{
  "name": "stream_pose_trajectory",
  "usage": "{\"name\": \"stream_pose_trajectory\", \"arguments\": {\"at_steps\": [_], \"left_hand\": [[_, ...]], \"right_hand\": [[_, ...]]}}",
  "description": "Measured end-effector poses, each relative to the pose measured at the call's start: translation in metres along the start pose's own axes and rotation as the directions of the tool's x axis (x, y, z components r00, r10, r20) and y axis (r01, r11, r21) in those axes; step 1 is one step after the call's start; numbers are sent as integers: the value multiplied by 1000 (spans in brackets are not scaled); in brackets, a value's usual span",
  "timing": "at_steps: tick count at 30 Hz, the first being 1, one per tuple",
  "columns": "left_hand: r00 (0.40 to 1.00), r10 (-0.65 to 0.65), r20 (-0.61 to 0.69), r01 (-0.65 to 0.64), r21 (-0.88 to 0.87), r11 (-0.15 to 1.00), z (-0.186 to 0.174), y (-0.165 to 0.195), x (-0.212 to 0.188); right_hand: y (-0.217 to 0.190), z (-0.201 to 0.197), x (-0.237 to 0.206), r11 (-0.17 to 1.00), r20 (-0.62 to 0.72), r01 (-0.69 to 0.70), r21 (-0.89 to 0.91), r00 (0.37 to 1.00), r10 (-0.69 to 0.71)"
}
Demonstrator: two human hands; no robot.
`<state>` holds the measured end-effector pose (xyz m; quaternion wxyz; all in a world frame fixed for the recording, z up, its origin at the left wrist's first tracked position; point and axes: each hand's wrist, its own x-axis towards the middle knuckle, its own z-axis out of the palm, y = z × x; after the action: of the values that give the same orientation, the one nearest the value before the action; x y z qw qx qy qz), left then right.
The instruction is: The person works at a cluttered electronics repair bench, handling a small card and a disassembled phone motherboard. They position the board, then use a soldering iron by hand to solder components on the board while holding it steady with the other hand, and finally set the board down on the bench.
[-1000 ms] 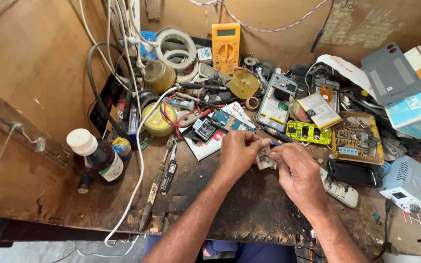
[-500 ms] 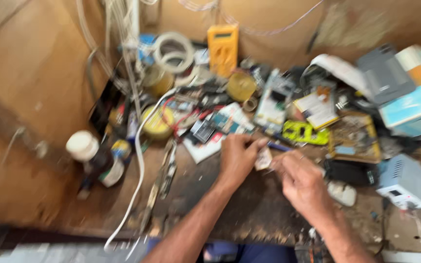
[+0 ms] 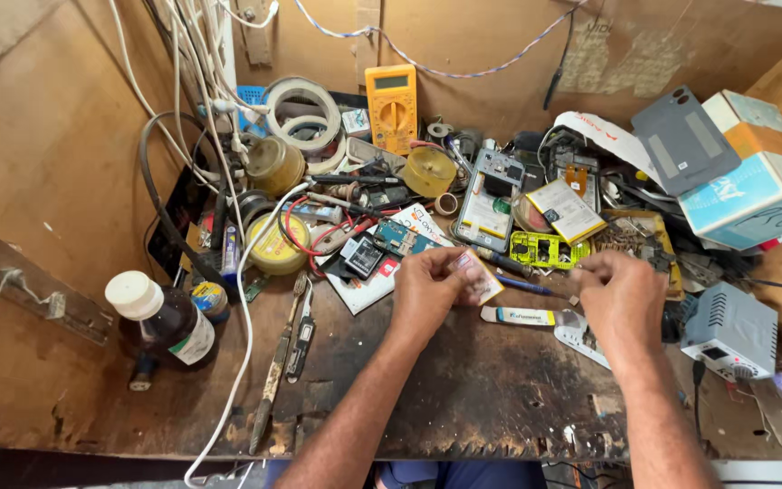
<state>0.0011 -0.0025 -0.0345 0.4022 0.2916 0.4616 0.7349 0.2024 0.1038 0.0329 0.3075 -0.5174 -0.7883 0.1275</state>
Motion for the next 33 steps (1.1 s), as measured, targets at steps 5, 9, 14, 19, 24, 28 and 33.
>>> {"name": "stream_pose_trajectory", "arguments": {"at_steps": [5, 9, 14, 19, 24, 28, 33], "left_hand": [[996, 63, 68, -69, 85, 994, -4, -7, -1], [1000, -11, 0, 11, 216, 976, -2, -4, 0], [999, 21, 27, -24, 136, 990, -1, -2, -2], [999, 9, 41, -12, 89, 996, -4, 1, -4], [999, -3, 41, 1, 62, 998, -2, 2, -4], [1000, -1, 23, -2, 100, 995, -1, 4, -7], [1000, -13, -13, 14, 120, 993, 1, 6, -6]], "right_hand": [[0, -2, -13, 947, -174, 289, -137, 935, -310], [-25, 12, -35, 938, 74, 45, 343, 994, -75], [-46, 27, -41, 718, 355, -243, 652, 935, -5], [-47, 29, -41, 729, 336, -187, 658, 940, -63], [-46, 28, -39, 781, 335, -153, 606, 939, -76], [-49, 30, -41, 821, 280, -87, 565, 956, -92], [-52, 31, -42, 814, 236, -59, 578, 967, -98]]}}
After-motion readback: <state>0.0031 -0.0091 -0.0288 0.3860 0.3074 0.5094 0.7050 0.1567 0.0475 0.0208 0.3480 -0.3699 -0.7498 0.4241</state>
